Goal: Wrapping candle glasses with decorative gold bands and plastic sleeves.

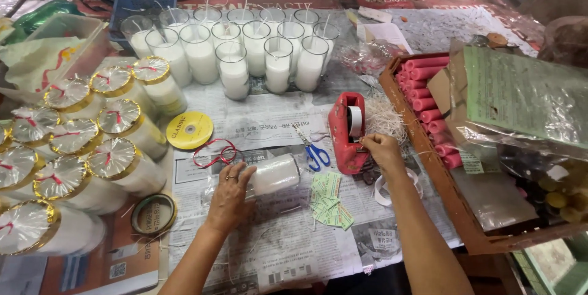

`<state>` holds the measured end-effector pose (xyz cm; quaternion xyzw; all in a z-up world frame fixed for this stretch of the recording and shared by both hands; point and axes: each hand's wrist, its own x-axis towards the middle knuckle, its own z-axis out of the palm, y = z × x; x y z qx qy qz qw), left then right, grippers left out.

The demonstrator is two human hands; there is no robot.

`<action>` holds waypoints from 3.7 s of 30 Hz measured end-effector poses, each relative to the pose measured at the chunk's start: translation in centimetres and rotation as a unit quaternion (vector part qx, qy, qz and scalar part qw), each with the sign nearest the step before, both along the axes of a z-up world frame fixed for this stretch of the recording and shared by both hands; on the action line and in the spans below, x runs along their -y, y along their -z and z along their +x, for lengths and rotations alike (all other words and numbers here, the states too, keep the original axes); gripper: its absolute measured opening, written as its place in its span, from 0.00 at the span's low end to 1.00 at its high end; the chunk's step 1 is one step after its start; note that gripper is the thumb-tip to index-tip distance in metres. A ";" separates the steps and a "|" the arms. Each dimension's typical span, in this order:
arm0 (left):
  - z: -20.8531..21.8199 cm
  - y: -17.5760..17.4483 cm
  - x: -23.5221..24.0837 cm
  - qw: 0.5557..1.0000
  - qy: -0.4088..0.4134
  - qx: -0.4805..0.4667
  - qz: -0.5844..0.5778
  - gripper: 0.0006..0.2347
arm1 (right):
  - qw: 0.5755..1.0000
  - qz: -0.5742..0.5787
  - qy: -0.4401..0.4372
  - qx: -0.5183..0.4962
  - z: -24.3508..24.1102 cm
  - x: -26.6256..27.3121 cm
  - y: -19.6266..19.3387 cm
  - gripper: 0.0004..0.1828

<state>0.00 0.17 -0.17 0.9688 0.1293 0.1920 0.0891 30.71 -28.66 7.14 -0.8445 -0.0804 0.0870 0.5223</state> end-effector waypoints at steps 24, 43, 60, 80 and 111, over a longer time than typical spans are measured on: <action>-0.1 -1.2 0.2 0.998 0.021 0.043 0.043 0.45 | 0.982 0.157 0.016 -0.107 -8.7 2.5 5.9 0.07; -3.6 -1.8 -0.1 0.994 0.002 0.104 -0.020 0.44 | 0.899 0.099 -0.406 0.130 -17.3 -17.3 0.1 0.09; -3.4 -2.6 0.2 0.995 -0.042 0.086 -0.010 0.53 | 0.909 -0.223 -0.352 0.028 -13.2 -24.7 1.0 0.24; 8.0 -12.5 2.2 0.938 -0.054 -0.308 -0.151 0.35 | 0.786 0.386 -0.031 -0.482 -22.0 -11.9 3.8 0.13; 3.4 -12.9 0.6 0.848 0.030 0.146 -0.508 0.26 | 0.842 0.007 -0.239 0.483 -19.4 -11.5 -4.9 0.27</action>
